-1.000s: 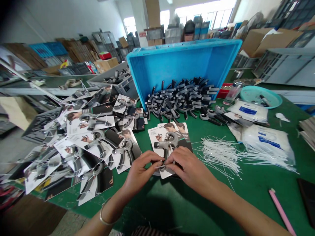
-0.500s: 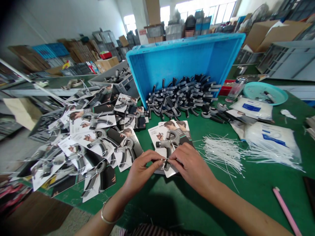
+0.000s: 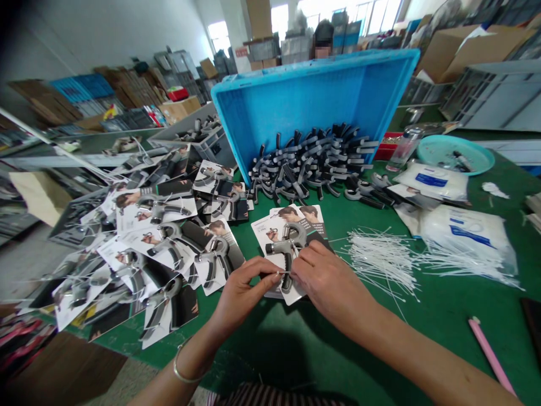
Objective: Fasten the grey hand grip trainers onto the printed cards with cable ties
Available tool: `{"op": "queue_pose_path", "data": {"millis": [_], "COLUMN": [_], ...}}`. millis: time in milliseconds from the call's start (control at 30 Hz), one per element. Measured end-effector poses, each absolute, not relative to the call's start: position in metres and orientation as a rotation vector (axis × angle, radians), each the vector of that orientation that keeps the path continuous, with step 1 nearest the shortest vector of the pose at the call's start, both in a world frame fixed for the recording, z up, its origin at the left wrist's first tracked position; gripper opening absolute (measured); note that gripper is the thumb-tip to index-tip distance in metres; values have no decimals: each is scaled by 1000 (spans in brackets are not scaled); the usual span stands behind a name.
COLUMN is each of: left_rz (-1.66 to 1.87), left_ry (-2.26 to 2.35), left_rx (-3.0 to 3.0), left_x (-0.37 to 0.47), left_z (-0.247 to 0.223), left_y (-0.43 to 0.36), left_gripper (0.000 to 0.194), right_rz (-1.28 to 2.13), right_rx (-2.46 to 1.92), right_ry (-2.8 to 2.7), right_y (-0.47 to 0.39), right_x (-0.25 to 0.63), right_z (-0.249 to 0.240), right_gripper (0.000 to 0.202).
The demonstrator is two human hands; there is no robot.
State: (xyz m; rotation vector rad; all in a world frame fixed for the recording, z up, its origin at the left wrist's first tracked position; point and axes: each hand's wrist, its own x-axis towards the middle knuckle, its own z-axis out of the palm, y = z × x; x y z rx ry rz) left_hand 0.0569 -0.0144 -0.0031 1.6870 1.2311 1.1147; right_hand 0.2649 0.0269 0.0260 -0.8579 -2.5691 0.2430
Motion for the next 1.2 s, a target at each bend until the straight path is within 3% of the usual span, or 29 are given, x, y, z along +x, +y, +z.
{"op": "queue_pose_path", "data": {"millis": [400,533,767,1000,1100,1200], "left_rz": [1085,1103,958,1260,1241,1207], "left_ry": [1220,1347,1235,1262,1312,1458], "left_rx": [1867,1961,2047,1848,1803,1909], "left_x": [60,58,62,64,69,75], "left_z": [-5,6,22,20,7,-13], "left_y": [-12,-15,-18,-18,-24,-27], "left_gripper": [10,5,13,16,2,42], "right_rz": [276,445,632,503,671,855], "right_rx": [-815,-829,-829,-889,-884,-864], "right_ry": [-2574,-2495,-2424,-2460,-2355,-2220], "right_y": [27,27,23,29,36,41], "right_x": [263,264,263,262,263,260], "right_z": [27,24,25,26,22,19], "right_gripper": [24,17,8,10,5,5]}}
